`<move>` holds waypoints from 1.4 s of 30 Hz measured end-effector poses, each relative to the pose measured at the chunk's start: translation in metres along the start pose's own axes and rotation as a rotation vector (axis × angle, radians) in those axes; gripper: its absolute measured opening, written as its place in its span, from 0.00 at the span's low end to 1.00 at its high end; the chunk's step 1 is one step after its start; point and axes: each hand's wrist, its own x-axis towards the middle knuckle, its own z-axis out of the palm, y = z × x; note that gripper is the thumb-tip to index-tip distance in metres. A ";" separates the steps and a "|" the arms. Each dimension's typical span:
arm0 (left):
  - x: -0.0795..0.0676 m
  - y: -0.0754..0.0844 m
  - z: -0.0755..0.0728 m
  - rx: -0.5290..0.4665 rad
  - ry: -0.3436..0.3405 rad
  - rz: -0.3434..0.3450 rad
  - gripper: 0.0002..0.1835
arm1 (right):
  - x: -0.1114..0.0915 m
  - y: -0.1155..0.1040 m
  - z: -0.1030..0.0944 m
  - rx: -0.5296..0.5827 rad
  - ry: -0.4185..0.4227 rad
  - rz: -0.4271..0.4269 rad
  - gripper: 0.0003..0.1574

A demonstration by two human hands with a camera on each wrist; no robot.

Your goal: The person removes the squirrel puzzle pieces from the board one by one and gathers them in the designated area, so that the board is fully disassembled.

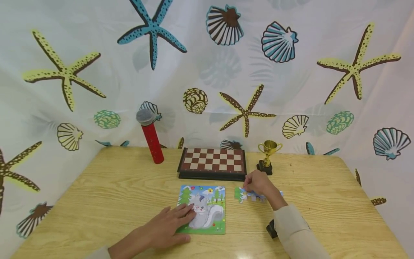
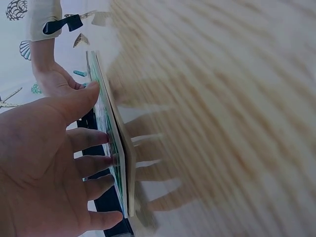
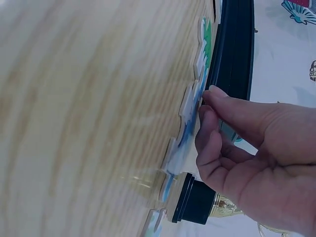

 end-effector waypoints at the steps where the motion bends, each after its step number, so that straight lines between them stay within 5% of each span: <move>1: 0.000 0.000 0.000 0.003 0.001 0.002 0.36 | 0.000 0.001 0.000 0.002 0.003 -0.004 0.05; 9: 0.005 0.007 -0.002 -0.010 -0.019 -0.006 0.36 | -0.006 -0.007 0.001 0.049 0.025 -0.078 0.05; 22: 0.016 0.024 -0.002 -0.010 -0.049 0.007 0.37 | -0.010 -0.037 0.025 0.172 -0.081 -0.171 0.03; 29: 0.019 0.027 0.003 0.043 -0.056 0.040 0.38 | -0.007 -0.049 0.033 0.143 -0.133 -0.246 0.02; 42: 0.019 0.027 0.007 0.053 -0.056 0.040 0.38 | -0.008 -0.058 0.042 0.106 -0.154 -0.179 0.04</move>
